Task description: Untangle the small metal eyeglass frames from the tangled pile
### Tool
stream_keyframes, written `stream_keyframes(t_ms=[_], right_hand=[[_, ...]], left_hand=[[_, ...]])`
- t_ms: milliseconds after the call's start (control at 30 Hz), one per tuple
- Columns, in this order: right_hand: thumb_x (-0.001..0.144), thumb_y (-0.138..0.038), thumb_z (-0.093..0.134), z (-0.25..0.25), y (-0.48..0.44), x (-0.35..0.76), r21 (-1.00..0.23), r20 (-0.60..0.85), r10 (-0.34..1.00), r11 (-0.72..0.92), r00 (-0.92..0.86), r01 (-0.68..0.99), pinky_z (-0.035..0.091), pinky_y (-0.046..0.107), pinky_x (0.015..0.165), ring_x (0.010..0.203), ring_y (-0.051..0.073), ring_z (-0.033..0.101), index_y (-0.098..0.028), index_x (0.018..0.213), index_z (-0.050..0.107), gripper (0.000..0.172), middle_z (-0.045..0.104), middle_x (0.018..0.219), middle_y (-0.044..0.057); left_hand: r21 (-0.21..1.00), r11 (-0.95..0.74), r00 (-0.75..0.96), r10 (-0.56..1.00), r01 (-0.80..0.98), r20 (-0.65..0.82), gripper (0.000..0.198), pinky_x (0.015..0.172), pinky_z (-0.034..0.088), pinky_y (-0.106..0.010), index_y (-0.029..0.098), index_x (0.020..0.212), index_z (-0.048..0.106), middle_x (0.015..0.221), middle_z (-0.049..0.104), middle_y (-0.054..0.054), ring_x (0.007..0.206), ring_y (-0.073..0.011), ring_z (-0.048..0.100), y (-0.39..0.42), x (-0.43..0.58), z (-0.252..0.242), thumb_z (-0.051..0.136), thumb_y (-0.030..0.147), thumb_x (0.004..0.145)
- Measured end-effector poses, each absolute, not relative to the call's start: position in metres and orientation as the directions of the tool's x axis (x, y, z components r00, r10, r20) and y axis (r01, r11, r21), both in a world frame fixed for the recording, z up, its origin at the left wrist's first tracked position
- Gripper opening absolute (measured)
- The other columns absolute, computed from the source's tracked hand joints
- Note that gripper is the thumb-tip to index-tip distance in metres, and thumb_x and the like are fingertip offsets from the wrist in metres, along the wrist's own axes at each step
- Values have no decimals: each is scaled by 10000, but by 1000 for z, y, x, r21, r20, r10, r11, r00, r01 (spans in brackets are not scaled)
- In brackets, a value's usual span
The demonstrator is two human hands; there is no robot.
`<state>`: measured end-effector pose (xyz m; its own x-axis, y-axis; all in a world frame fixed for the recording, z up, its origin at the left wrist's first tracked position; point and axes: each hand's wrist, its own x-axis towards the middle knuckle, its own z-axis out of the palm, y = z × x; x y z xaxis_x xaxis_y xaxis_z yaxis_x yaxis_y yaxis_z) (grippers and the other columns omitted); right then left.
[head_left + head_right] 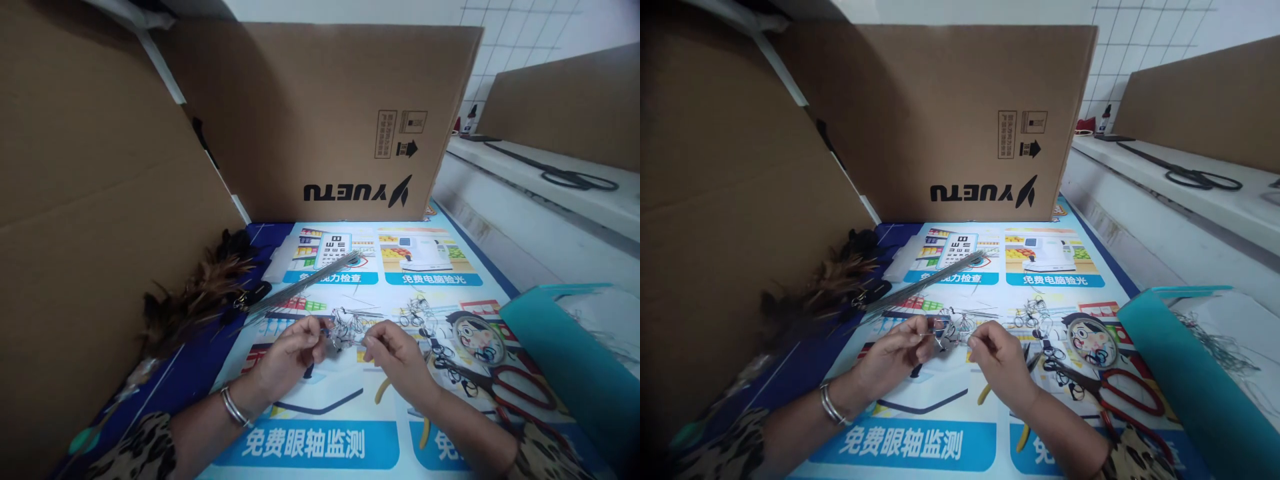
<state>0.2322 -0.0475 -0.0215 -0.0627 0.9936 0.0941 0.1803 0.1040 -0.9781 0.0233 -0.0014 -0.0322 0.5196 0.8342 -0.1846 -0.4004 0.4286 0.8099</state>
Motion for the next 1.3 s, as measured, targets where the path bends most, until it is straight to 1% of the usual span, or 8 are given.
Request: stream_keyframes(t_ms=[67, 267, 367, 500, 700, 900, 1133, 1300], right_hand=[[843, -316, 501, -19, -47, 232, -985, 75, 996, 83, -54, 150, 420, 245, 549, 592, 133, 537, -203, 750, 536, 150, 573, 632, -2], [838, -338, 514, -18, -46, 232, -991, 41, 998, 47, -46, 123, 418, 241, 546, 592, 131, 532, -201, 744, 536, 168, 579, 624, 0], [840, -336, 514, -21, -46, 232, -993, 35, 998, 41, -49, 113, 417, 238, 545, 584, 129, 539, -201, 748, 532, 165, 579, 612, -6], [843, -345, 512, -26, -44, 234, -998, 3, 998, 6, -56, 62, 411, 226, 520, 533, 115, 526, -199, 758, 523, 169, 575, 575, -16], [835, -349, 516, -30, -36, 237, -990, -139, 988, -140, -73, -20, 372, 194, 437, 431, 87, 485, -184, 724, 527, 199, 568, 497, -25], [796, -348, 556, -23, -32, 237, -968, -227, 972, -231, -57, -94, 357, 180, 400, 404, 78, 504, -176, 703, 523, 199, 575, 515, -29], [785, -359, 562, -20, -31, 237, -957, -272, 961, -276, -54, -92, 338, 178, 373, 382, 76, 504, -176, 698, 521, 207, 580, 521, -30], [791, -349, 554, -17, -31, 236, -954, -284, 958, -287, -51, -82, 333, 172, 368, 372, 70, 492, -175, 689, 516, 205, 572, 504, -33]], left_hand=[[838, 394, 485, 855, -378, -184, 90, 592, 333, -271, 163, 667, 475, 745, 565, -8, 532, -92, 462, -1, 23, -31, 551, 160, 717], [877, 349, 447, 876, -329, -180, 117, 575, 321, -255, 151, 663, 493, 863, 582, -22, 536, -70, 454, -1, 19, -26, 584, 177, 732], [890, 334, 429, 885, -309, -182, 134, 557, 310, -243, 152, 678, 497, 828, 578, -15, 529, -64, 443, -1, 18, -26, 596, 205, 751], [905, 324, 420, 888, -275, -190, 151, 512, 278, -219, 160, 725, 494, 707, 555, 9, 492, -59, 414, -2, 18, -28, 574, 261, 805], [917, 311, 402, 895, -248, -195, 164, 503, 290, -201, 154, 725, 490, 741, 587, -7, 490, -50, 408, -3, 22, -23, 568, 262, 821], [915, 313, 393, 898, -256, -197, 174, 488, 295, -189, 142, 719, 513, 751, 593, -18, 490, -44, 422, -2, 25, -19, 569, 276, 815], [918, 326, 388, 894, -226, -222, 171, 461, 294, -172, 138, 744, 511, 781, 616, -30, 457, -29, 429, 2, 26, -19, 575, 285, 804], [929, 325, 372, 896, -175, -243, 168, 415, 276, -160, 152, 773, 489, 732, 630, -25, 409, -29, 422, 4, 25, -22, 566, 299, 802]])
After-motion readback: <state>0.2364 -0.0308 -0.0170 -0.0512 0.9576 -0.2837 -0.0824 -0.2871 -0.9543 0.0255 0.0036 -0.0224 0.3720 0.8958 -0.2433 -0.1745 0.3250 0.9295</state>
